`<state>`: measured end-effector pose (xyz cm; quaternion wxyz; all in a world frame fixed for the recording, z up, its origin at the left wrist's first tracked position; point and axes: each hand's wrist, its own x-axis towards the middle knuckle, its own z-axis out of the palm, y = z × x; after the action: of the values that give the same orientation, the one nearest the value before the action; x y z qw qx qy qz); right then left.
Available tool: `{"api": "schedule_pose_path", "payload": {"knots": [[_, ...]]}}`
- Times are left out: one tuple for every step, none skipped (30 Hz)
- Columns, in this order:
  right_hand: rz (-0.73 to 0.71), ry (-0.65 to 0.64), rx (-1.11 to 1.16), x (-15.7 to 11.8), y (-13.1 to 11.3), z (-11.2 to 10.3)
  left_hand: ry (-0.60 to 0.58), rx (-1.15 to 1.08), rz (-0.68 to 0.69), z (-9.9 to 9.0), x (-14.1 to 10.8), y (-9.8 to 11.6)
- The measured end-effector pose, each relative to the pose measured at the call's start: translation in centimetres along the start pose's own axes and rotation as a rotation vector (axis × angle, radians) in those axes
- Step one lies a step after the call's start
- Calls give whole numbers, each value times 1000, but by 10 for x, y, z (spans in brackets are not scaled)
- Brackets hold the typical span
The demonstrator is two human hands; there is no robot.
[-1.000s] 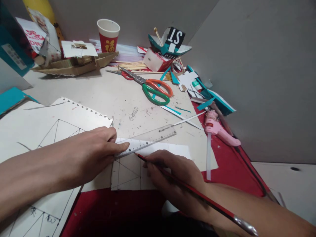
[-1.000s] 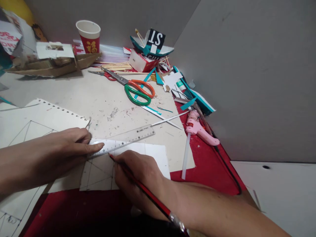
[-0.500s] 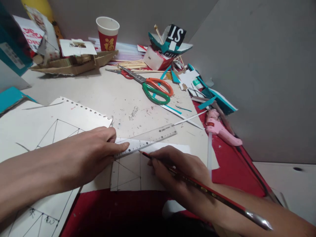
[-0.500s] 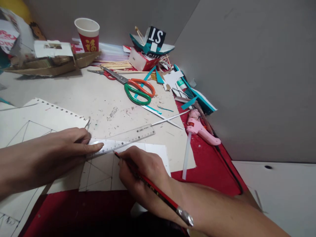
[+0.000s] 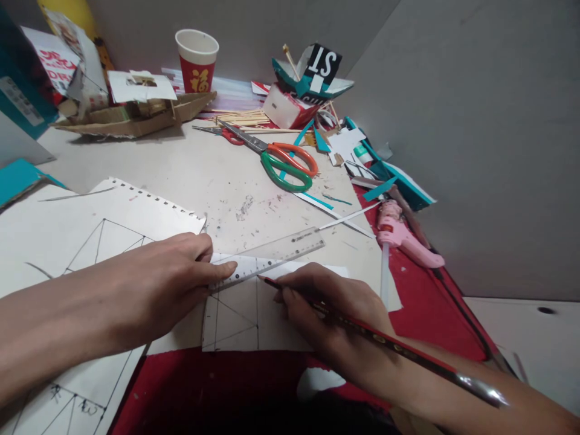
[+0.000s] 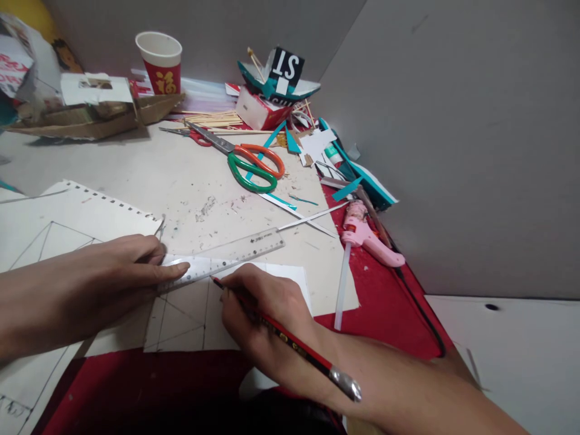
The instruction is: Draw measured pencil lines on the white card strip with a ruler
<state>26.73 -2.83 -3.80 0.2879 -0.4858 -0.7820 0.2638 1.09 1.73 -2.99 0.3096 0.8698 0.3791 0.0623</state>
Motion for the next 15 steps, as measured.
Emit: {"api": "schedule_pose_path", "payload": {"knots": [[14,6,24,-1,0,-1,-4,4,9,0,0,0],[20,25,51,-2,-1,-2,-10,9,21,-1,-1,-1],[19,51,80,-3,-1,-3,-18,11,30,-2,-1,-1],[14,86,107,-4,-2,-5,-26,5,34,-2,-2,-1],[4,126,132,-5,-2,-7,-31,-2,33,-2,-3,-1],[-7,159,149,-6,-3,-9,-33,-7,25,-2,-4,-1],[-19,184,157,-6,-3,-12,-31,-8,12,-2,-5,-1],[-32,202,158,-6,-3,-14,-25,-4,-1,-1,-5,0],[-51,214,156,-6,-3,-15,-13,3,-7,0,-6,0],[-77,224,150,-6,-3,-16,1,13,-13,0,-6,0],[-104,227,147,-5,-2,-17,12,24,-26,0,-6,1],[-129,234,149,-4,-1,-17,15,32,-46,0,-6,1],[-149,244,159,-3,0,-17,13,38,-75,-1,-5,2],[-165,250,172,-3,0,-17,7,38,-110,-3,-5,3],[-176,256,186,-2,0,-17,2,30,-149,-4,-4,5]]}}
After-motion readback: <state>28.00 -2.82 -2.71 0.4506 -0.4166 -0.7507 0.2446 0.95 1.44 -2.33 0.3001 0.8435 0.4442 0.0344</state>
